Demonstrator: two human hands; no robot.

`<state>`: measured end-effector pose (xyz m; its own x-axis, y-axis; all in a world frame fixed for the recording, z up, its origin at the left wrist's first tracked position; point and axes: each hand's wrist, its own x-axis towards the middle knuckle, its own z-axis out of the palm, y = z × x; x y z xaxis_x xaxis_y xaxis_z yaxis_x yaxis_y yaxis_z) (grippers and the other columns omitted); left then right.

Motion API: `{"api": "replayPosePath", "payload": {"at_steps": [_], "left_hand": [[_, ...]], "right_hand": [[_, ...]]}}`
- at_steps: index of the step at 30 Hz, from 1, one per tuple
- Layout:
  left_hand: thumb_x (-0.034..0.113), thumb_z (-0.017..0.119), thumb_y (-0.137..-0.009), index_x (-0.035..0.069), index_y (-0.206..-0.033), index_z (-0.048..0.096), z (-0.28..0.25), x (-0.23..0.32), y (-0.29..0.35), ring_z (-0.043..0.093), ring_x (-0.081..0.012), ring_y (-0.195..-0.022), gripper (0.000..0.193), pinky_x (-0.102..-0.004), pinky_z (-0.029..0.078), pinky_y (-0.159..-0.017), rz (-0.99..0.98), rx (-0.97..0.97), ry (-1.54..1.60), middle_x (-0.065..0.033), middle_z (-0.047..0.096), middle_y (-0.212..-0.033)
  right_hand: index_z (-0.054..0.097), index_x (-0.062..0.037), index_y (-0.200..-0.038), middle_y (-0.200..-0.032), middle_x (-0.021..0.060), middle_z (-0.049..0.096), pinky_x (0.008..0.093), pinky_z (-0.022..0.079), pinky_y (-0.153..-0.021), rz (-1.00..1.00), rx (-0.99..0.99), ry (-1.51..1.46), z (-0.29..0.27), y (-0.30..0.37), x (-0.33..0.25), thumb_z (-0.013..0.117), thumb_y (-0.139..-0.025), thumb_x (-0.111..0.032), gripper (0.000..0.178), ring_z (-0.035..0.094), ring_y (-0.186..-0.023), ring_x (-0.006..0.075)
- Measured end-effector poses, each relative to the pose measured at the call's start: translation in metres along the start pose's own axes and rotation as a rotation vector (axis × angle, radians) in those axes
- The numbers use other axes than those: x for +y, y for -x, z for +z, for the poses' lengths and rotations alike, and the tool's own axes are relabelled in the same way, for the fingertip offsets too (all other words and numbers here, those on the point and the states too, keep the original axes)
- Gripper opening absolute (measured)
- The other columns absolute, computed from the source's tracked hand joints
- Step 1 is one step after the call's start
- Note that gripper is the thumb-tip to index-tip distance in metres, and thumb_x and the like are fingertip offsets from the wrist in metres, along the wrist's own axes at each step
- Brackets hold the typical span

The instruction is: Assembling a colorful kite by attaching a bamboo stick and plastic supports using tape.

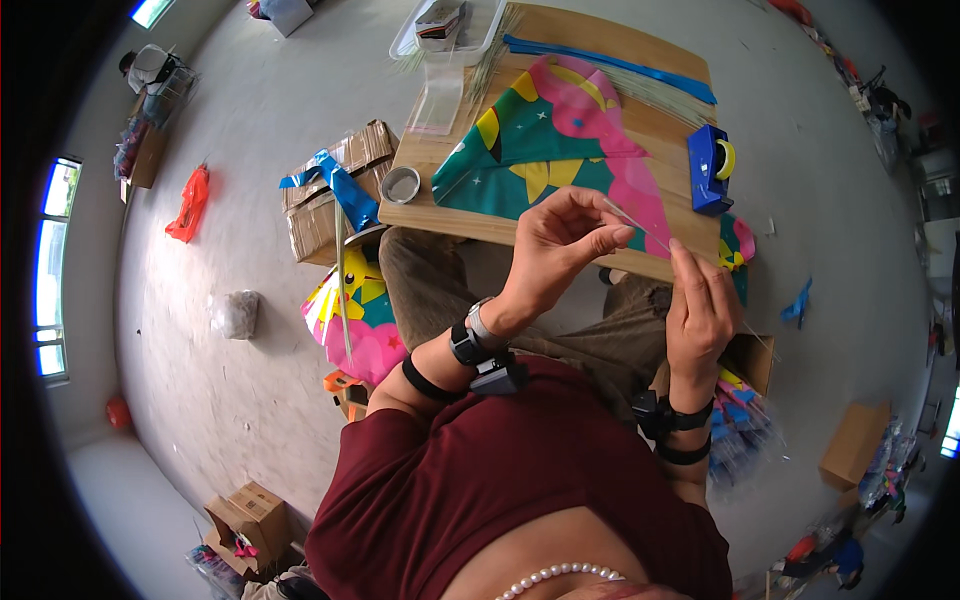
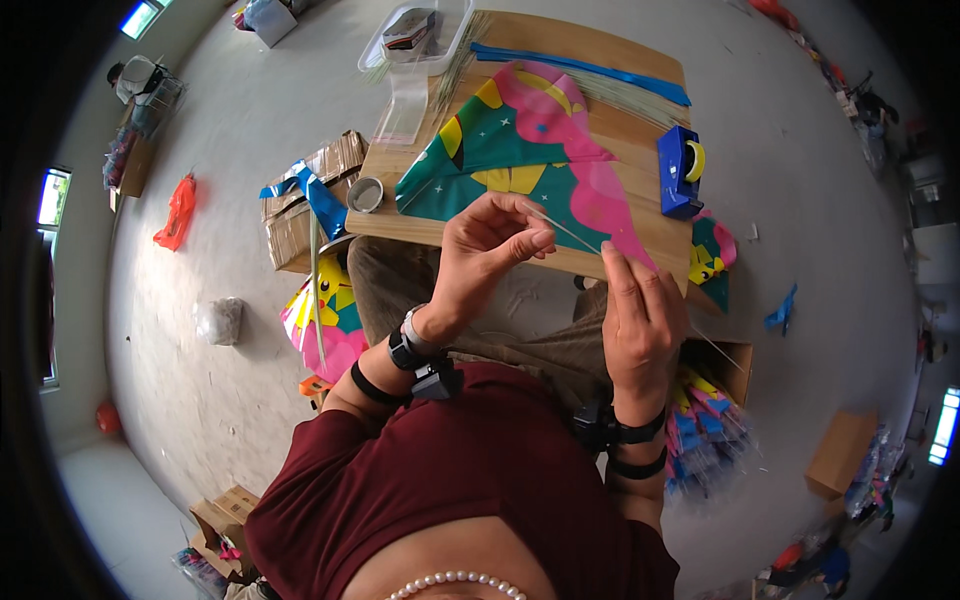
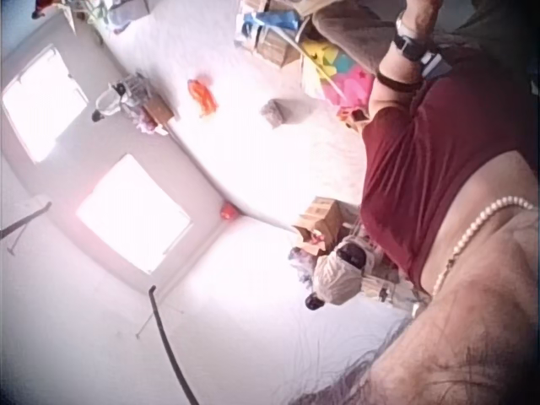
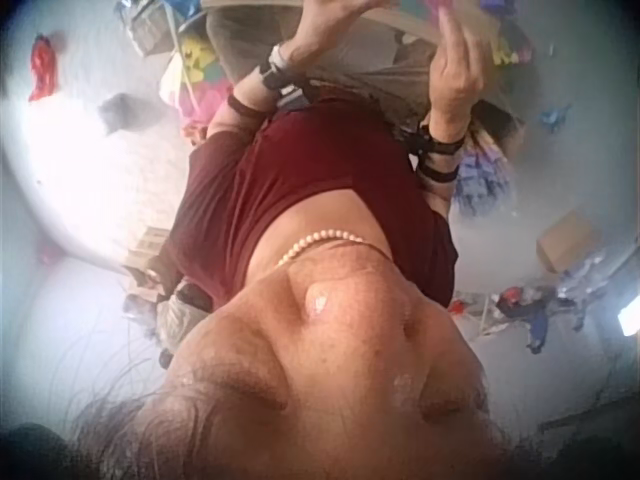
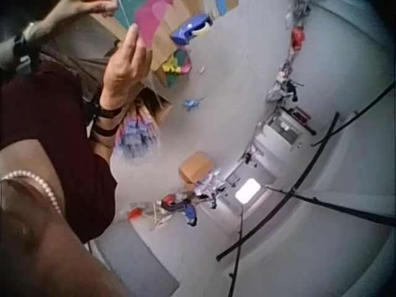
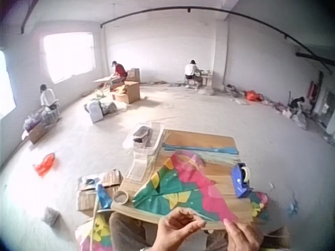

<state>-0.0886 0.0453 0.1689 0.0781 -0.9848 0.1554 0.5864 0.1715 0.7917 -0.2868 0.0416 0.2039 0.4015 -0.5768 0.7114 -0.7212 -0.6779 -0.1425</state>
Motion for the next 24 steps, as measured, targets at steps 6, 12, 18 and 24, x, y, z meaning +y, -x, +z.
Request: {"api": "replayPosePath", "payload": {"at_steps": [6,12,18,24], "left_hand": [[0.01,0.071,-0.099,-0.002,-0.109,0.068,-0.003,-0.005,-0.001,0.07,-0.0125,-0.089,0.015,-0.0267,0.057,-0.079,0.044,-0.004,0.032,-0.0071,0.073,-0.101],[0.01,0.068,-0.101,-0.003,-0.113,0.068,-0.001,-0.004,0.001,0.07,-0.013,-0.091,0.018,-0.0279,0.057,-0.084,0.108,-0.016,-0.012,-0.0067,0.072,-0.102],[0.01,0.063,-0.104,0.0,-0.111,0.064,-0.002,-0.003,-0.002,0.067,-0.0149,-0.093,0.012,-0.0296,0.054,-0.086,0.146,-0.083,-0.02,-0.01,0.071,-0.102],[0.017,0.063,-0.105,0.002,-0.11,0.063,-0.003,-0.009,-0.006,0.061,-0.0114,-0.092,0.015,-0.0281,0.048,-0.086,0.043,-0.126,0.101,-0.0047,0.065,-0.101]], "right_hand": [[0.074,-0.0035,-0.119,-0.102,0.0099,0.071,0.0403,0.057,-0.074,0.007,-0.018,-0.012,0.0,0.001,-0.004,0.074,-0.084,0.008,0.036,0.071,-0.089,0.0292],[0.072,-0.0035,-0.118,-0.098,0.012,0.071,0.0418,0.058,-0.077,0.108,-0.034,-0.129,0.004,0.005,-0.008,0.072,-0.088,0.006,0.031,0.072,-0.09,0.0298],[0.069,-0.0017,-0.111,-0.087,0.0115,0.068,0.0347,0.053,-0.066,0.327,-0.147,-0.412,0.005,0.005,-0.013,0.065,-0.098,-0.001,0.013,0.069,-0.076,0.0234],[0.068,-0.0006,-0.108,-0.075,0.0021,0.061,0.0223,0.041,-0.057,0.649,-0.357,-0.924,0.008,0.009,-0.008,0.057,-0.107,-0.013,0.016,0.056,-0.065,0.0072]]}}
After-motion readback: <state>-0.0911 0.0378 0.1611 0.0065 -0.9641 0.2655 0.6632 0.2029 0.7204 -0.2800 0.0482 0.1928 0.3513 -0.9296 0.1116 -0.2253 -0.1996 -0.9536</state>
